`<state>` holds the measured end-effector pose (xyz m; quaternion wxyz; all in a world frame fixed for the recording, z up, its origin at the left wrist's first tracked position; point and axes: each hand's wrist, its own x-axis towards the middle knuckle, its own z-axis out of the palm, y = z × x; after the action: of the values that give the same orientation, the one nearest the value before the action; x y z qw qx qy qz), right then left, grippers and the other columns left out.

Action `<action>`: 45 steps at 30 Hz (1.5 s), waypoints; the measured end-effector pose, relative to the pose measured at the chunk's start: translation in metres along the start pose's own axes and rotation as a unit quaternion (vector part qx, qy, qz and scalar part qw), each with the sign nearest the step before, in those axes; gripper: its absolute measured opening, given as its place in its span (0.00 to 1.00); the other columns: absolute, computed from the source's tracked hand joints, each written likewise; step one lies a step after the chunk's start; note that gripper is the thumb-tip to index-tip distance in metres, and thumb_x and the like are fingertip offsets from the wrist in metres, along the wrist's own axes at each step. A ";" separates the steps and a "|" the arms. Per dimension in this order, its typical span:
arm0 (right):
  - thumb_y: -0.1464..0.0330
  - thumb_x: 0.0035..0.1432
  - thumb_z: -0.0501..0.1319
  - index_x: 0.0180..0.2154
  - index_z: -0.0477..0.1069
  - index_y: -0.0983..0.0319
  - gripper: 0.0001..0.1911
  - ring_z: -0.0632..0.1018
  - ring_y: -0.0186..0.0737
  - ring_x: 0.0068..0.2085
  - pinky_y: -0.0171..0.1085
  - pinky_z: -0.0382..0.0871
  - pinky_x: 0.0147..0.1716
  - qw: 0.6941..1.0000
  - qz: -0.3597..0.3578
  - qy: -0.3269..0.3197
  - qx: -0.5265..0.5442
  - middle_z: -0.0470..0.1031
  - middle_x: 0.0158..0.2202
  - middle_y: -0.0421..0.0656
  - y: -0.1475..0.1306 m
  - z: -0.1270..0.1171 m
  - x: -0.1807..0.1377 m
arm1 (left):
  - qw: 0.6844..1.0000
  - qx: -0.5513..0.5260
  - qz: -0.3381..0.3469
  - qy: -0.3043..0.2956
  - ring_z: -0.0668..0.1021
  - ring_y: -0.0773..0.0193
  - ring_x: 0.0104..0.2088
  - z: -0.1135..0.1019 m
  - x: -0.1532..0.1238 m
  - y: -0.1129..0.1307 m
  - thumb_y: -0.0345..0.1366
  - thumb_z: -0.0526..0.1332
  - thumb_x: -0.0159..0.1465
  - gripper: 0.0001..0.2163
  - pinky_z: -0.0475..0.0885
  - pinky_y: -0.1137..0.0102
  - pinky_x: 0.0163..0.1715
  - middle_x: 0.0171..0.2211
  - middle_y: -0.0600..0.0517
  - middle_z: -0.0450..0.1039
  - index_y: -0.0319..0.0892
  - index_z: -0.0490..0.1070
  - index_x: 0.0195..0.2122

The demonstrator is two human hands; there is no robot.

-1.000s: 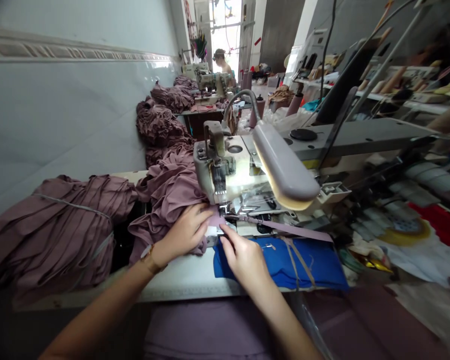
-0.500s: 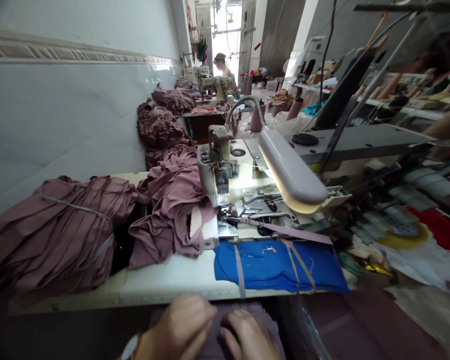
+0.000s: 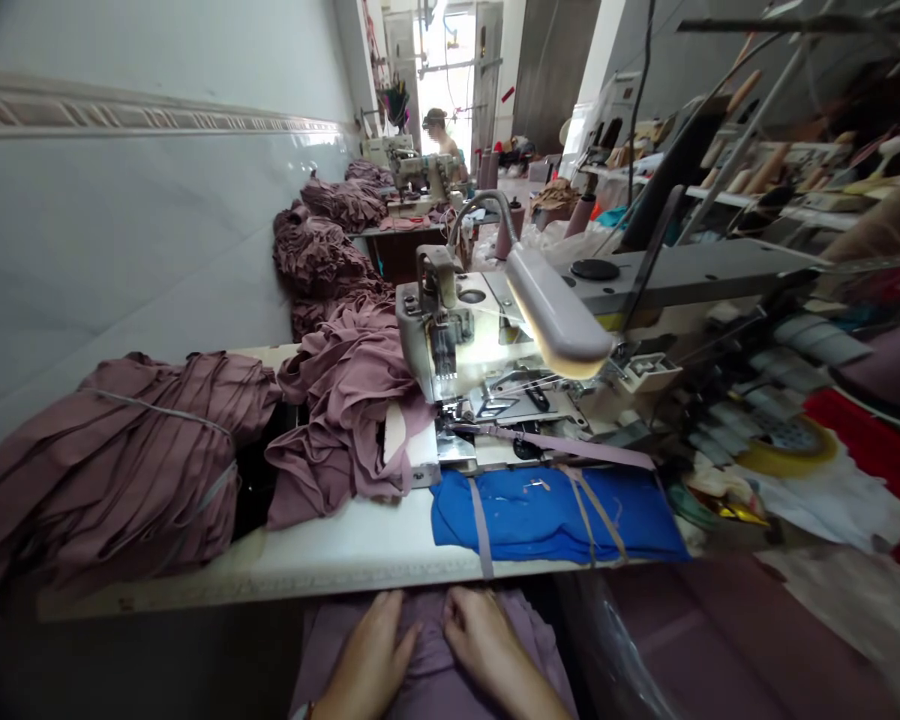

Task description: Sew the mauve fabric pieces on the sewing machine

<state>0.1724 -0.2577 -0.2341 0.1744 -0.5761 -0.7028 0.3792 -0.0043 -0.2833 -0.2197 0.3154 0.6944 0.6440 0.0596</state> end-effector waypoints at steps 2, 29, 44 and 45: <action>0.78 0.51 0.54 0.25 0.72 0.60 0.11 0.79 0.44 0.31 0.35 0.66 0.32 1.000 -0.008 -0.007 -0.003 0.80 0.27 0.44 -0.007 -0.005 -0.008 | 1.000 0.001 0.018 -0.010 0.76 0.51 0.50 0.004 -0.001 0.002 0.28 0.49 0.63 0.16 0.70 0.61 0.51 0.49 0.39 0.73 0.40 0.70 0.49; 0.67 0.61 0.61 0.38 0.72 0.60 0.04 0.75 0.41 0.38 0.36 0.68 0.40 0.927 -0.122 0.023 0.354 0.74 0.35 0.40 -0.090 -0.117 0.025 | 0.805 -0.576 0.132 -0.049 0.76 0.60 0.43 -0.145 0.044 0.089 0.37 0.66 0.59 0.16 0.68 0.68 0.45 0.43 0.47 0.74 0.40 0.73 0.47; 0.71 0.62 0.58 0.52 0.70 0.58 0.16 0.76 0.47 0.45 0.42 0.70 0.45 0.965 -0.190 0.142 0.110 0.76 0.44 0.46 -0.087 -0.113 0.022 | 0.950 -0.236 0.191 0.074 0.75 0.61 0.37 -0.157 0.047 0.096 0.43 0.57 0.65 0.11 0.68 0.69 0.38 0.34 0.52 0.74 0.41 0.74 0.36; 0.71 0.63 0.58 0.54 0.69 0.57 0.18 0.76 0.47 0.45 0.43 0.70 0.45 0.963 -0.211 0.145 0.081 0.75 0.44 0.46 -0.088 -0.113 0.020 | 0.950 -0.245 0.188 0.038 0.75 0.61 0.37 -0.158 0.048 0.097 0.43 0.60 0.63 0.11 0.69 0.70 0.37 0.35 0.52 0.75 0.41 0.73 0.37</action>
<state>0.1839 -0.2055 -0.0996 0.3967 -0.4477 -0.7424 0.3018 0.0092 -0.1791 -0.0603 0.4346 0.7014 0.4785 0.3003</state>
